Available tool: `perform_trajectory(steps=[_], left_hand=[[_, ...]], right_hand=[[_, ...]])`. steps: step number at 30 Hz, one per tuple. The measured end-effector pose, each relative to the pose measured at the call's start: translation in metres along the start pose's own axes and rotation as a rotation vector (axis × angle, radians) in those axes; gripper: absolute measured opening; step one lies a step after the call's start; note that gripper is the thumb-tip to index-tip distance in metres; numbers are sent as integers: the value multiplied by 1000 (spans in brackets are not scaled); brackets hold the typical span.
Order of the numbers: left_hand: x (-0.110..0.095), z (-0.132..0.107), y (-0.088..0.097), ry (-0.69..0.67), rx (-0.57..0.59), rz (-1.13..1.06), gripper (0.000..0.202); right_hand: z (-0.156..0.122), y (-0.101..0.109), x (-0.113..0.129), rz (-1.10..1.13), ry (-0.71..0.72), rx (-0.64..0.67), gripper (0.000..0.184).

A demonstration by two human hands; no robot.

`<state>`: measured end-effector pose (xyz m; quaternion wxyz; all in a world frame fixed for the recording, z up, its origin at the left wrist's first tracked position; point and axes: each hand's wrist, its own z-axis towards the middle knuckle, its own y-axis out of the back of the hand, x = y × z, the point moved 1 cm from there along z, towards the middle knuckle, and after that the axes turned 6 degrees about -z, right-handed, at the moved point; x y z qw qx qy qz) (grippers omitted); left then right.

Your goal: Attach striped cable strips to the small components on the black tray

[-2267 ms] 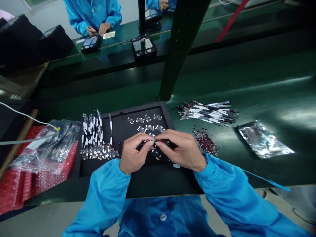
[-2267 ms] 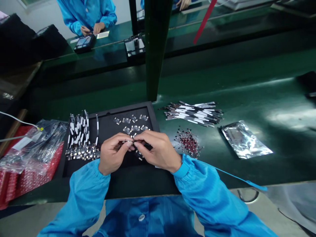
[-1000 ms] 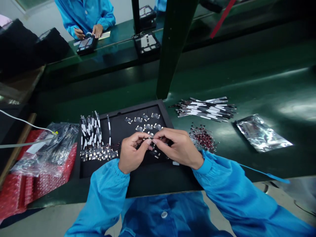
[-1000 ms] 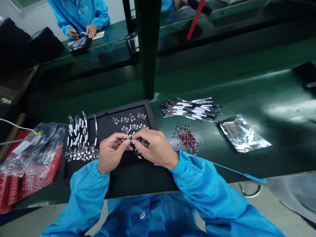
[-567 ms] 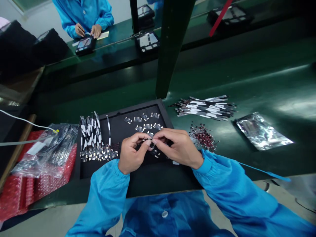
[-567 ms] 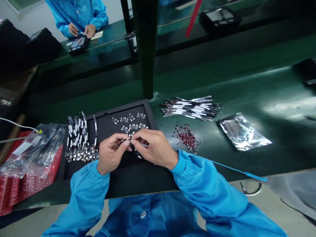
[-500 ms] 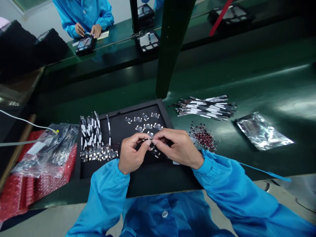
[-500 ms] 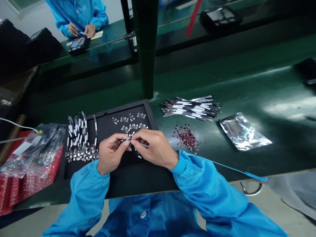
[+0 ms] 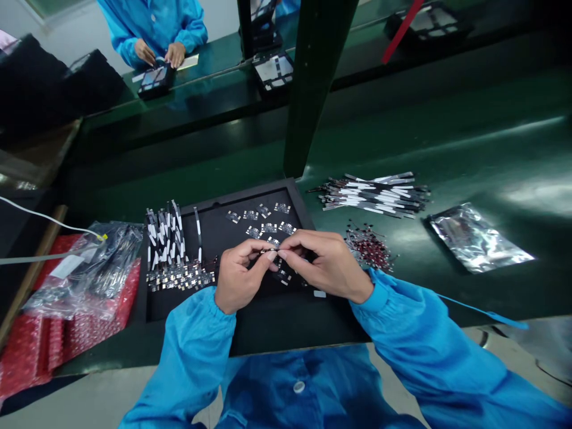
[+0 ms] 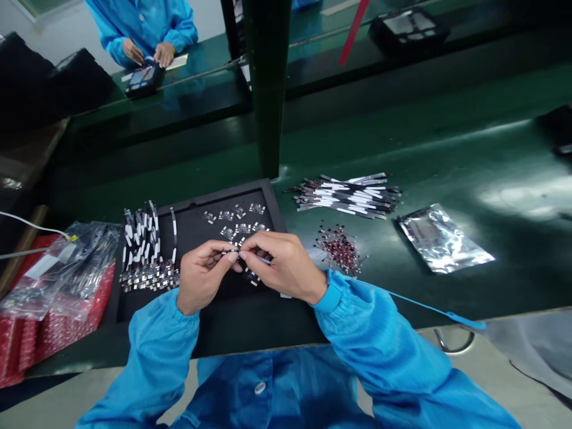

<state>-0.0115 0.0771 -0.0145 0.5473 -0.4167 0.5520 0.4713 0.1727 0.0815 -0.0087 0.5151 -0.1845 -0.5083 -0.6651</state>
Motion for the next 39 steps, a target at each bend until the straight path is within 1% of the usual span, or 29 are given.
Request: perform_trajectory(steps=[3, 6, 8, 12, 15, 18, 20, 22, 23, 25, 28, 30, 32, 33, 34, 35, 37, 39], left_hand=[[-1, 1, -2, 62, 15, -63, 17], [-2, 2, -2, 87, -22, -92, 16], [-3, 2, -3, 92, -40, -108, 16], [-3, 2, -3, 93, -16, -106, 16], [-3, 1, -3, 88, -8, -91, 15], [-3, 1, -4, 86, -17, -85, 16], [-3, 2, -2, 97, -37, -121, 18], [-3, 4, 1, 115, -65, -212, 21], [-3, 5, 3, 125, -80, -274, 22], [-3, 8, 8, 141, -107, -405, 24], [-4, 12, 14, 159, -134, -552, 22], [-4, 13, 16, 137, -152, -604, 18], [-5, 14, 17, 81, -173, -626, 15], [-5, 14, 18, 39, -185, -629, 13], [-5, 14, 18, -9, -199, -628, 12], [-5, 15, 18, -58, -214, -624, 12], [-6, 15, 20, -145, -246, -619, 15], [-10, 16, 22, -181, -272, -629, 17]], right_hand=[[1, 3, -1, -29, -8, -17, 9], [0, 4, -1, -44, -20, -16, 8], [0, 3, -1, -44, -36, -7, 6], [0, 1, -2, -14, -81, 16, 6], [0, 1, -3, -10, -83, 26, 5], [1, 2, -1, -4, -72, 40, 5], [3, 7, -1, 11, -85, 34, 5], [4, 14, -2, 26, -128, -30, 6], [5, 19, -3, 28, -155, -91, 7], [6, 30, -6, 23, -203, -252, 6], [6, 49, -9, 5, -227, -473, 4], [5, 63, -10, -34, -234, -570, 5], [1, 79, -15, -125, -255, -614, 7], [-2, 87, -18, -192, -278, -598, 8], [-6, 94, -23, -269, -310, -552, 8], [-10, 101, -29, -351, -348, -475, 8], [-18, 111, -43, -502, -424, -272, 10], [-25, 115, -58, -604, -467, -107, 12]])
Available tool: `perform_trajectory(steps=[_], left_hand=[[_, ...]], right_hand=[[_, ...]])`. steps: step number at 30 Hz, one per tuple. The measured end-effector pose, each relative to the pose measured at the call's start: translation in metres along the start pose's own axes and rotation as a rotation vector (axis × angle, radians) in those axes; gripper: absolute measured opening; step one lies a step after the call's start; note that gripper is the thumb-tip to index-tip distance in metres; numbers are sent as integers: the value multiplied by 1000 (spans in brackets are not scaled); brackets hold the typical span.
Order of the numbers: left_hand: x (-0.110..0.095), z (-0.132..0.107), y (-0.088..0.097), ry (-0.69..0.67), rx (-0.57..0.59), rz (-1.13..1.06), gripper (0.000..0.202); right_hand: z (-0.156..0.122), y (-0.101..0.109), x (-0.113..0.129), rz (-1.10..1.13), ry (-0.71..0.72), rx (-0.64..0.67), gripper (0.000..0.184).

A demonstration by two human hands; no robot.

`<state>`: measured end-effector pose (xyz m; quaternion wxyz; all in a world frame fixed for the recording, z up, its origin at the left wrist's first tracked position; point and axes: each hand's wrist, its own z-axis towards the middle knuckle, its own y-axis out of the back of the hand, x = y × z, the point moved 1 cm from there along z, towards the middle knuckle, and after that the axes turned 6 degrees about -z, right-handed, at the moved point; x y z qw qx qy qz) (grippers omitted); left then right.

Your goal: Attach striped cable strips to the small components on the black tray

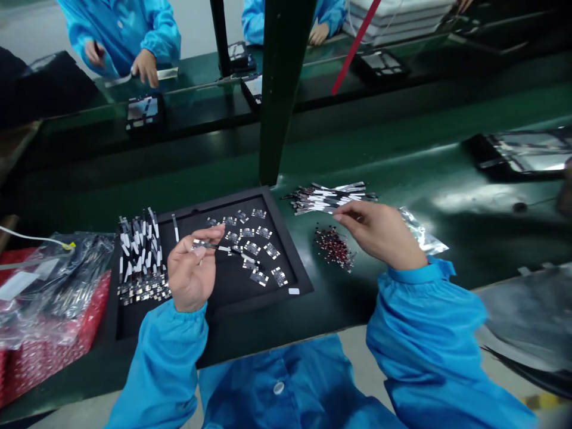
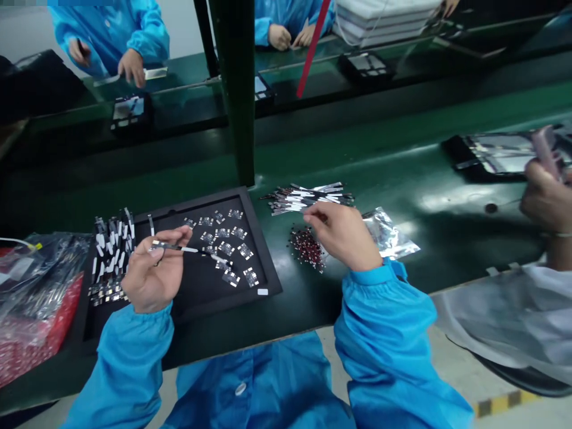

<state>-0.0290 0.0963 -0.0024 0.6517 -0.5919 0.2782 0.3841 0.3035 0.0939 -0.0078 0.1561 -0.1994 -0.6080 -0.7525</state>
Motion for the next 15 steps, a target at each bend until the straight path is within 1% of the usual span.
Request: perform_trajectory(steps=[2, 5, 7, 9, 12, 15], left_hand=[[-8, 2, -2, 9, -25, -26, 15], [-26, 5, -5, 92, -57, -85, 14], [-39, 6, -8, 168, -58, -102, 22], [-48, 8, -10, 250, -47, -89, 36], [-51, 7, -13, 359, -37, -60, 54], [-41, 6, -15, 464, -51, -60, 60]], right_hand=[[1, -8, -11, -74, 23, 81, 13], [5, -20, -17, -131, 48, 156, 14], [10, -28, -17, -165, 46, 184, 15], [14, -34, -17, -185, 44, 203, 14], [20, -46, -18, -177, 65, 234, 10], [21, -58, -23, -199, 79, 216, 7]])
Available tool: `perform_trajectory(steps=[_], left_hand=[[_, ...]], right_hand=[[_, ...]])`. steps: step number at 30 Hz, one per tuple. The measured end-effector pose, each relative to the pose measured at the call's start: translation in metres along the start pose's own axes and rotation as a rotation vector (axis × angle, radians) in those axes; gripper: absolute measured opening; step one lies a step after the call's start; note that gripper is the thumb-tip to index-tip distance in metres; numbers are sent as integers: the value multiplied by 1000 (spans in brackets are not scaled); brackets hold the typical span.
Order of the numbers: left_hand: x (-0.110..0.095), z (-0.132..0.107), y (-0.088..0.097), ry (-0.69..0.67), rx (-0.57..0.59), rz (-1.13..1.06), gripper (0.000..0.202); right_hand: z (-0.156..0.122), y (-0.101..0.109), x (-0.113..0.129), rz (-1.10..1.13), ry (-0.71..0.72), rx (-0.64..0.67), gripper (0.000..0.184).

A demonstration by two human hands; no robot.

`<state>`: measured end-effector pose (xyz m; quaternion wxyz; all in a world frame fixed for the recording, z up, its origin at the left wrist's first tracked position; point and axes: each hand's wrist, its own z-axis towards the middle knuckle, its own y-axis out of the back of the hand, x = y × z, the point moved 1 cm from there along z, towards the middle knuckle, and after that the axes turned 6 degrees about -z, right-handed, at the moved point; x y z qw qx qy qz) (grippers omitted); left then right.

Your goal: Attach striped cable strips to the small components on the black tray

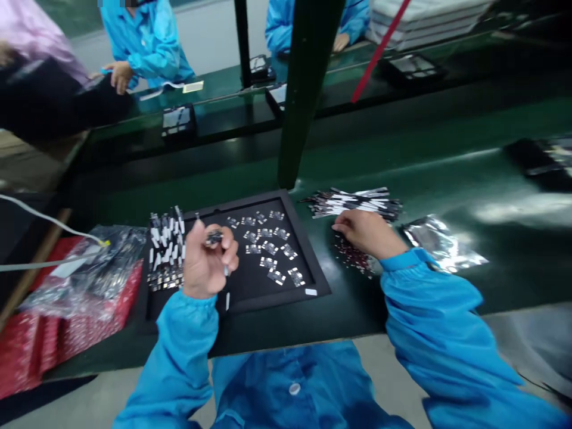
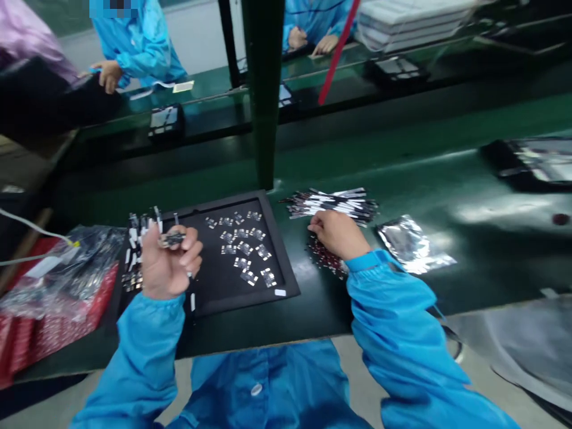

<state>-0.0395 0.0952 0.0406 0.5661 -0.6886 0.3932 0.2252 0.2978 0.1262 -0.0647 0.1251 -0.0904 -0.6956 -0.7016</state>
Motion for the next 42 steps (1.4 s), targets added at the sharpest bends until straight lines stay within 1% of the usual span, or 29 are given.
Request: perform_trajectory(steps=[2, 4, 7, 9, 11, 13, 15, 17, 18, 20, 22, 23, 24, 25, 27, 29, 30, 31, 32, 35, 36, 38, 40, 42], left_hand=[[9, 4, 1, 65, -3, -9, 58], [17, 7, 5, 74, -9, 3, 51], [29, 9, 10, -4, -38, 109, 35], [37, 10, 13, -81, -63, 219, 30], [43, 10, 15, -168, -82, 313, 30], [48, 11, 16, -233, -78, 347, 32], [53, 13, 18, -233, -40, 344, 34], [55, 15, 19, -189, 16, 365, 42], [55, 15, 20, -164, 42, 391, 43], [51, 14, 19, -136, 66, 436, 37], [38, 8, 14, -176, 54, 441, 28], [30, 3, 10, -231, 41, 438, 24], [21, -2, 6, -314, 29, 444, 21], [11, -8, 2, -421, 20, 468, 17], [-5, -20, -6, -683, 0, 582, 14], [-10, -26, -9, -916, -28, 738, 16], [-8, -26, -8, -976, -42, 807, 17], [-3, -24, -5, -982, -60, 856, 17], [4, -20, -2, -941, -79, 878, 16], [29, -7, 9, -711, -119, 834, 9], [37, -3, 12, -637, -110, 814, 8], [49, 2, 15, -513, -52, 781, 9], [54, 4, 15, -409, 13, 743, 11], [54, 4, 14, -338, 50, 700, 11]], right_hand=[[1, -7, -3, -13, 2, -31, 9], [0, -10, -7, 4, 17, -52, 12], [-4, -3, -11, 95, 15, -113, 9], [-8, 8, -12, 252, -22, -199, 6], [-14, 19, -7, 470, -74, -308, 4], [-20, 29, 4, 656, -118, -391, 6], [-27, 37, 23, 793, -148, -426, 15], [-34, 42, 45, 911, -147, -403, 20], [-36, 43, 57, 967, -131, -366, 21], [-37, 42, 75, 1061, -92, -327, 20], [-35, 37, 87, 1140, -62, -291, 18], [-32, 34, 91, 1175, -52, -274, 18], [-30, 32, 93, 1205, -45, -261, 18], [-28, 29, 95, 1232, -42, -251, 18], [-24, 26, 98, 1273, -42, -251, 19], [-21, 25, 102, 1301, -49, -259, 21], [-20, 25, 104, 1315, -50, -262, 22], [-20, 26, 107, 1327, -47, -263, 23], [-19, 25, 110, 1336, -40, -262, 23], [-19, 21, 116, 1351, -15, -234, 24], [-19, 18, 117, 1351, -7, -221, 23], [-20, 12, 117, 1351, 3, -203, 22], [-22, 7, 117, 1352, 12, -194, 21], [-25, 3, 118, 1340, 20, -191, 19]])
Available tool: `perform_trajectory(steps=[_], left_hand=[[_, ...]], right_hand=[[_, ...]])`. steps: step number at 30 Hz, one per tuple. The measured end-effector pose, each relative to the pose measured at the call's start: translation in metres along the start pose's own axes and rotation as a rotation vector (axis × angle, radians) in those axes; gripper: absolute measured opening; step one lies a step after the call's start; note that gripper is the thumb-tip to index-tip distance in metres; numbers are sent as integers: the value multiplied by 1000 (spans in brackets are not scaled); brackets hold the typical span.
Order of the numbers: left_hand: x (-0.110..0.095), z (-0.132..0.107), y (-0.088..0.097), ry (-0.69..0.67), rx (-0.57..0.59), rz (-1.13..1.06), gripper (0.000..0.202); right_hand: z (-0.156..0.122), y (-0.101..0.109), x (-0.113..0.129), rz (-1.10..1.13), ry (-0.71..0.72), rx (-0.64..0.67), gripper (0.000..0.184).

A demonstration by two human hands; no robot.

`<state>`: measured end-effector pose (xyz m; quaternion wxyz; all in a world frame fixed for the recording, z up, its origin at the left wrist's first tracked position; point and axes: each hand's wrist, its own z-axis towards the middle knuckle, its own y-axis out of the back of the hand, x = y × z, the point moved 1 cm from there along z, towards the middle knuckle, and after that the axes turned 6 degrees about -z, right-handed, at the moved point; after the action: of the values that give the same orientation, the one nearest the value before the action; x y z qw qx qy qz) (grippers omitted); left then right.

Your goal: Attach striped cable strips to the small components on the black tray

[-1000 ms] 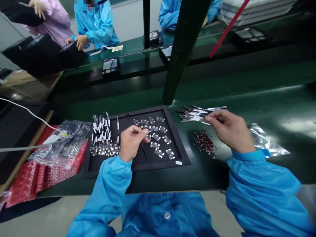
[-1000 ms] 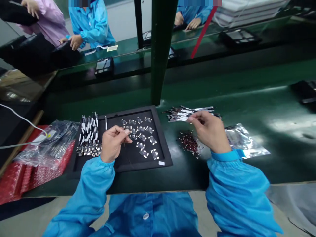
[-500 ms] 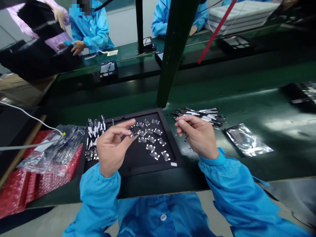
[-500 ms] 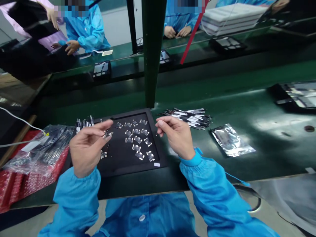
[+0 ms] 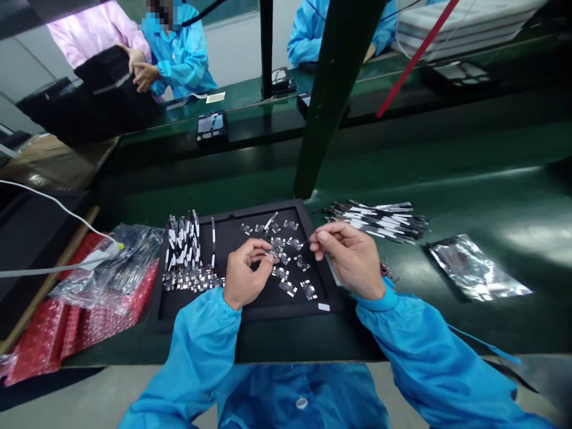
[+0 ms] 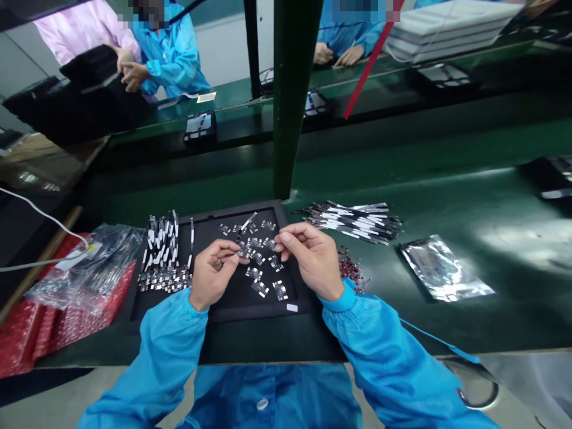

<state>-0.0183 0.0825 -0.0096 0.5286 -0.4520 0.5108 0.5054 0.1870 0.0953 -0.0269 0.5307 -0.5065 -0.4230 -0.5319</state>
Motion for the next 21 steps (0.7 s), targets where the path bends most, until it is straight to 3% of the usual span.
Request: perform_trajectory(steps=[4, 9, 15, 21], left_hand=[[-1, 1, -1, 126, 31, -62, 21], [4, 2, 0, 255, 89, -144, 20], [7, 0, 3, 279, 81, -207, 26], [3, 1, 1, 233, 43, -118, 22]], right_hand=[[-12, -6, -1, -120, 64, 35, 10], [-21, -8, -2, -293, 306, 112, 4], [-16, -9, -4, -355, 454, 207, 17], [-13, -9, -6, -377, 573, 285, 24]])
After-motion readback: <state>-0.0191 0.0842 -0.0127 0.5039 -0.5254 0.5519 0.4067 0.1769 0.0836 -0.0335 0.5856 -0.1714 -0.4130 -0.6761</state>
